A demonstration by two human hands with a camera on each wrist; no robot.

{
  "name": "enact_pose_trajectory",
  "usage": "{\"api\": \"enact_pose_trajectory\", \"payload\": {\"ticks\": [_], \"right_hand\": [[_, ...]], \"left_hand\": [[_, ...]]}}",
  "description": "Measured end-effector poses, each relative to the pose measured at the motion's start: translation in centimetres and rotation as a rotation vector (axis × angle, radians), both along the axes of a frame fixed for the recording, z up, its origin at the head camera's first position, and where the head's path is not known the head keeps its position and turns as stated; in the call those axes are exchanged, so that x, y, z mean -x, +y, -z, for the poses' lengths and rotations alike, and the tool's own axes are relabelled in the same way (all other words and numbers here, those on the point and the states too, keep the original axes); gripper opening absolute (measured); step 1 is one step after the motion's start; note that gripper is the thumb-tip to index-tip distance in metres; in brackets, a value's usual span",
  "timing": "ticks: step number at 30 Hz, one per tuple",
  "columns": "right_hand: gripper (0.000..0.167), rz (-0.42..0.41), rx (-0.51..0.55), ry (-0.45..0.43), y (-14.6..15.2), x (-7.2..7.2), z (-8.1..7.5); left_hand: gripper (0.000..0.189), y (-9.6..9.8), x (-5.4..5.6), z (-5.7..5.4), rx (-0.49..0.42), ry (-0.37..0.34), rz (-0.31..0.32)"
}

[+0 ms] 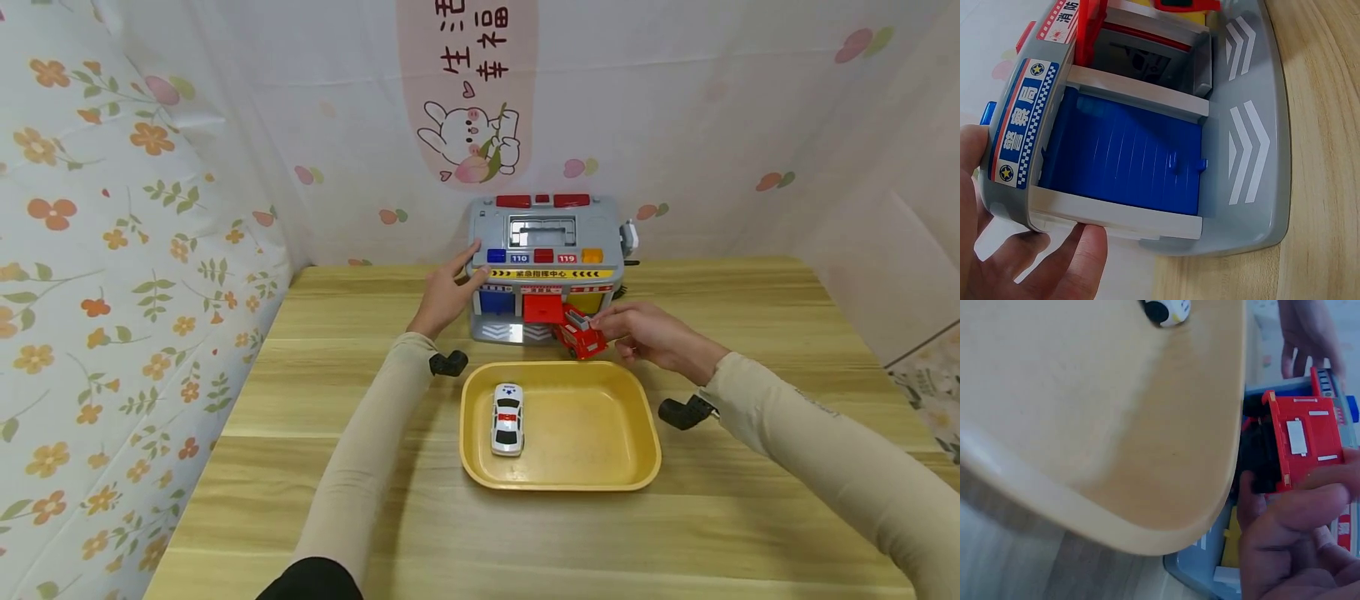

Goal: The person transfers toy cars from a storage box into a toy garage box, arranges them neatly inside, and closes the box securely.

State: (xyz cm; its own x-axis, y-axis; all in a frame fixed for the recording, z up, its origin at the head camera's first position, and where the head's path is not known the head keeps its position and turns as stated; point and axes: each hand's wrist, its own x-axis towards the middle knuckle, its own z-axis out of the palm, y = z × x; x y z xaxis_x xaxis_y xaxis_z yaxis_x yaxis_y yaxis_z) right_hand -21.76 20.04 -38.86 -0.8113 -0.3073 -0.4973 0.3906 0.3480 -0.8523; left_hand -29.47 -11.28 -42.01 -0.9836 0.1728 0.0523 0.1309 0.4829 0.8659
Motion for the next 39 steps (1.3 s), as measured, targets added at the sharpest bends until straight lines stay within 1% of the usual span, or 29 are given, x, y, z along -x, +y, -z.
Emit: {"api": "enact_pose_trajectory", "payload": {"ticks": [4,8,12,16,21,25,29,32,35,39], "right_hand": [[0.032,-0.047,-0.043,0.003,-0.7,1.2,0.4],[0.032,-0.061,-0.029,-0.015,-1.5,2.0,0.7],[0.028,-0.058,0.029,-0.068,-1.6,2.1,0.9],[0.03,-0.081,0.088,-0.115,-1.4,2.1,1.1],[0.033,-0.117,0.119,-0.136,-1.7,2.3,1.5],[0.03,-0.109,0.144,-0.151,-2.3,2.5,1.7],[0.023,-0.077,0.173,-0.136,-2.8,2.9,2.0],[0.032,-0.066,0.185,-0.097,-3.1,3.3,2.1],[0.042,-0.044,0.174,-0.07,-3.5,3.8,2.3],[0.046,-0.028,0.141,-0.063,-4.0,4.0,2.5]], "left_hand": [[0.054,-0.1,0.0,-0.1,-0.007,0.004,-0.002],[0.054,-0.2,-0.1,-0.2,-0.007,0.0,-0.007],[0.054,-0.2,0.0,-0.3,-0.001,-0.011,-0.012],[0.054,-0.2,0.0,-0.3,-0.004,-0.017,-0.014],[0.054,-0.2,0.0,0.0,-0.012,-0.007,-0.006],[0.053,0.0,-0.1,0.3,-0.016,-0.015,-0.004],[0.053,0.1,-0.1,0.4,-0.025,-0.02,0.002],[0.053,0.1,-0.1,0.3,-0.023,-0.019,-0.001],[0.053,0.1,-0.1,0.2,-0.017,-0.02,-0.006],[0.052,0.2,-0.1,0.1,-0.01,-0.027,-0.01]]}}
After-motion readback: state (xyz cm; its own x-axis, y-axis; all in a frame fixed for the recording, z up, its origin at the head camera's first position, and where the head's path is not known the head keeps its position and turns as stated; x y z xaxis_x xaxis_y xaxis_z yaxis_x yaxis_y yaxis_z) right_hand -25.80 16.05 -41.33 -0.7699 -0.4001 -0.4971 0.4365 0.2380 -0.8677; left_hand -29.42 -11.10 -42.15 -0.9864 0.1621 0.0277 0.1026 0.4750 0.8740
